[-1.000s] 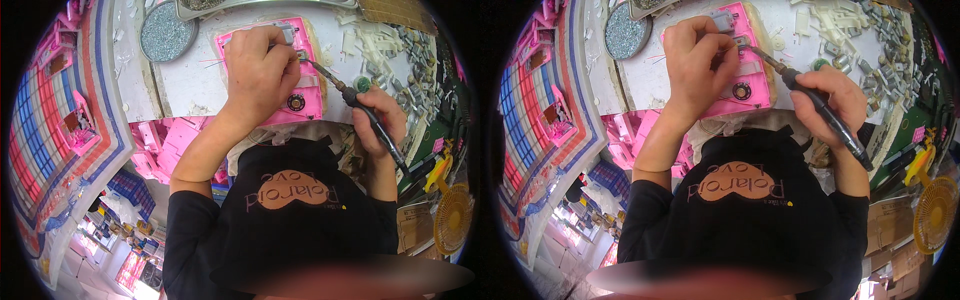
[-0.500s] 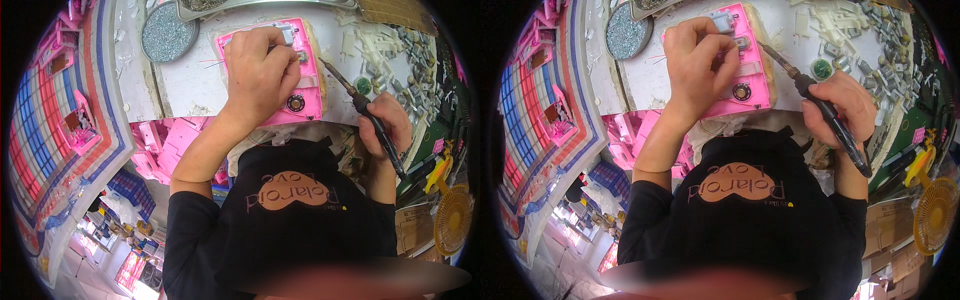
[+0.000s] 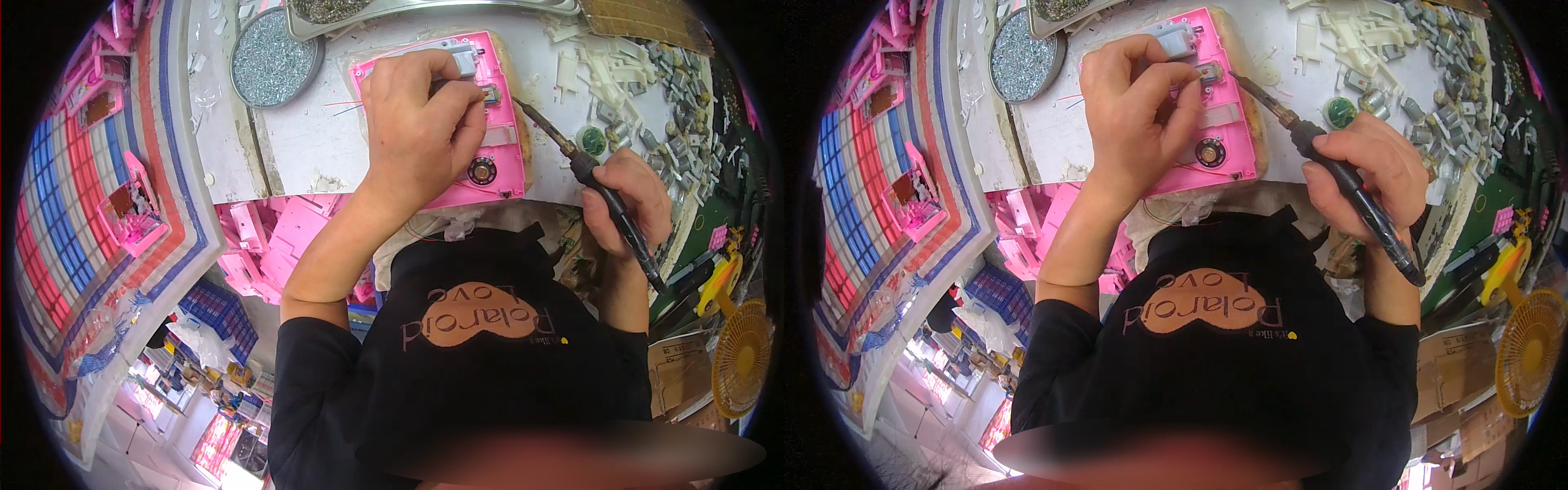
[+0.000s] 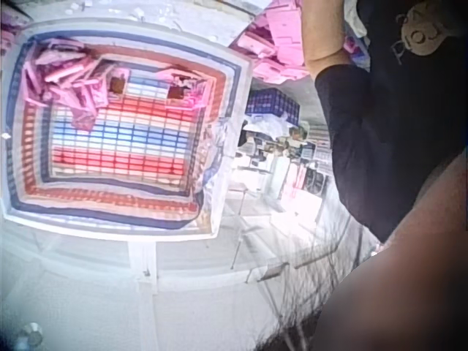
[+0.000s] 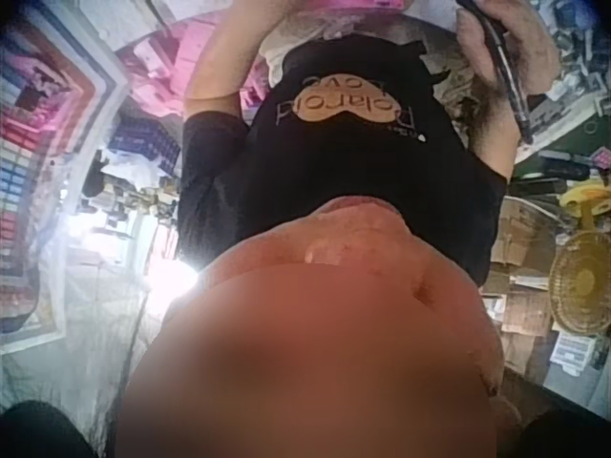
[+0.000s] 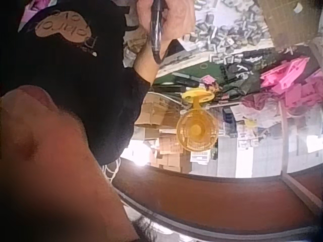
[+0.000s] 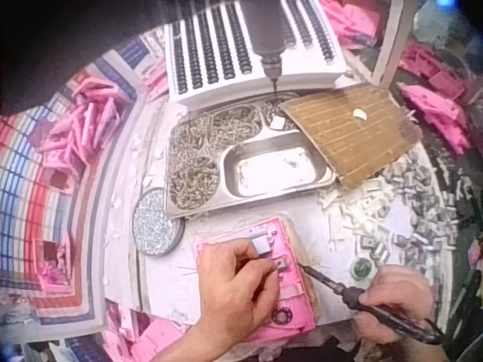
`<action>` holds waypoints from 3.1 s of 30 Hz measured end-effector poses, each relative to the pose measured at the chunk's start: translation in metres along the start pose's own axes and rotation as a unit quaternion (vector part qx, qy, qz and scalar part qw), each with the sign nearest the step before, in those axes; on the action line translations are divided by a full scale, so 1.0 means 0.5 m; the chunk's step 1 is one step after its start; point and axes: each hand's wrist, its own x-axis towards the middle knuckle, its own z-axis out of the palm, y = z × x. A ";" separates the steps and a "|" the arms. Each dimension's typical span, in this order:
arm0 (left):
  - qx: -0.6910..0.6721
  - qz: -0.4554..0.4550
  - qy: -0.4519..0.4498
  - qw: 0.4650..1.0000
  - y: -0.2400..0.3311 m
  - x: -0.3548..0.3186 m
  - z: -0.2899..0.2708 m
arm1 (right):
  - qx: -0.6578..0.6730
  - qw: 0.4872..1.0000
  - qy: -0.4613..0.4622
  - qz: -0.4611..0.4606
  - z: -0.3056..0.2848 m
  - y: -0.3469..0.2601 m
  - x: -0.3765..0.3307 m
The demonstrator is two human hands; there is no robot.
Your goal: The recorder is assembling an electronic device, involving component placement, soldering, and screwing.
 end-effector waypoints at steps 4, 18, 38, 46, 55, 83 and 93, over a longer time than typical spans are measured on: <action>-0.004 -0.003 0.005 1.000 0.000 0.005 0.001 | -0.002 1.000 0.005 -0.001 0.003 0.004 0.001; 0.030 -0.018 -0.004 0.999 0.012 0.014 0.004 | -0.008 1.000 -0.013 -0.002 0.022 0.022 0.021; 0.035 -0.003 -0.001 0.999 0.008 0.012 0.003 | -0.008 0.999 -0.020 0.049 0.023 0.019 0.011; 0.033 -0.005 -0.002 0.999 0.009 0.011 0.003 | 0.017 0.997 0.044 0.059 0.017 0.012 0.007; 0.038 0.000 -0.001 0.999 0.011 0.012 0.002 | 0.008 0.995 0.048 0.089 -0.008 -0.001 0.000; 0.062 -0.006 -0.070 0.996 -0.038 0.012 -0.145 | 0.054 0.988 0.091 0.117 0.026 0.000 0.012; -0.393 -0.340 0.045 0.853 0.002 -0.007 -0.063 | 0.121 0.982 0.001 0.148 0.170 -0.025 0.149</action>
